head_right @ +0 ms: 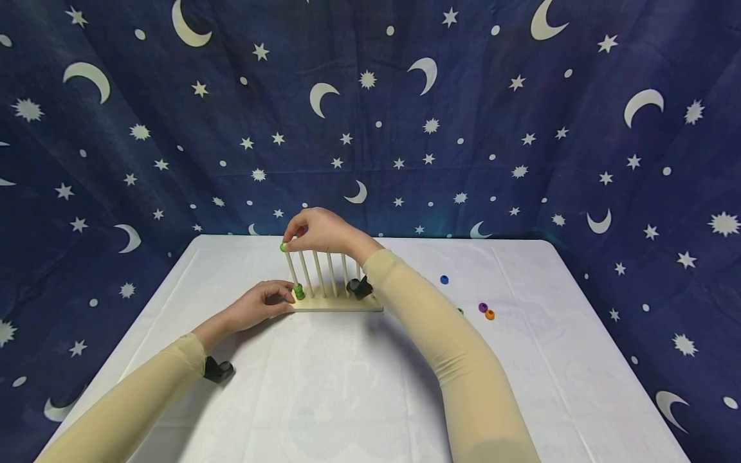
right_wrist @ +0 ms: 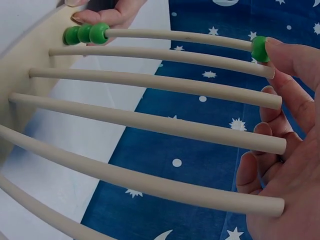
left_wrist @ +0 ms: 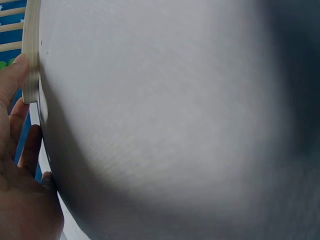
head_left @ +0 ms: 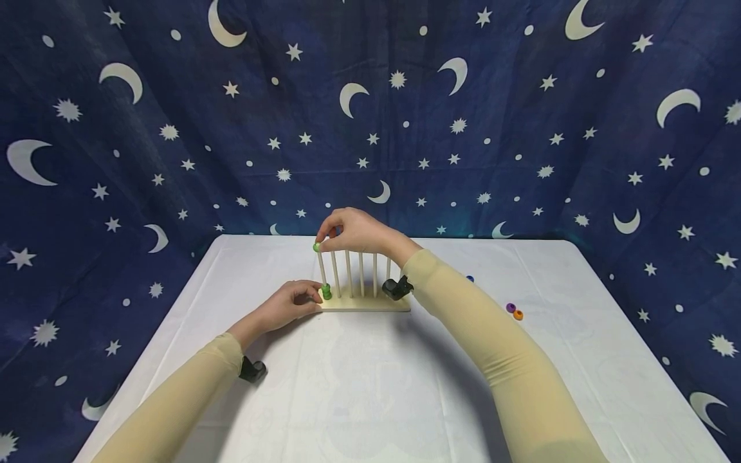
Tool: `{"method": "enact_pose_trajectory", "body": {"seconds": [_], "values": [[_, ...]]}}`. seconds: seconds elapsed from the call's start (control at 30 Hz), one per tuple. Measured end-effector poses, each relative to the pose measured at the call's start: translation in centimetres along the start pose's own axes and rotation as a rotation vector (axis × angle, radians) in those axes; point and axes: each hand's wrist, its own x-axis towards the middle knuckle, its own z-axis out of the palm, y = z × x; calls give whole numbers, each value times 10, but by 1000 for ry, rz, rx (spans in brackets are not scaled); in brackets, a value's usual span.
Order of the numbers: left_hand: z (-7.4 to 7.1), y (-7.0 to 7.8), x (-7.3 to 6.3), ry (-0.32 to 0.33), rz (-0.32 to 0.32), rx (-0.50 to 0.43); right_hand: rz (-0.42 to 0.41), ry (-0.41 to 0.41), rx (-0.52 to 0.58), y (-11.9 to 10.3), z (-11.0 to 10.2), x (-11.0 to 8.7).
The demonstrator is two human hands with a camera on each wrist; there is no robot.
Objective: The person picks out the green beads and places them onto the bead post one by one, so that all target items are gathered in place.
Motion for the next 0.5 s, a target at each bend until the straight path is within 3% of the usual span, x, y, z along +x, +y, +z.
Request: {"method": "enact_pose_trajectory", "body": {"seconds": [0.5], "values": [[0,0,0,10,6,3,-10,49,18,3,-18,-15]]}}
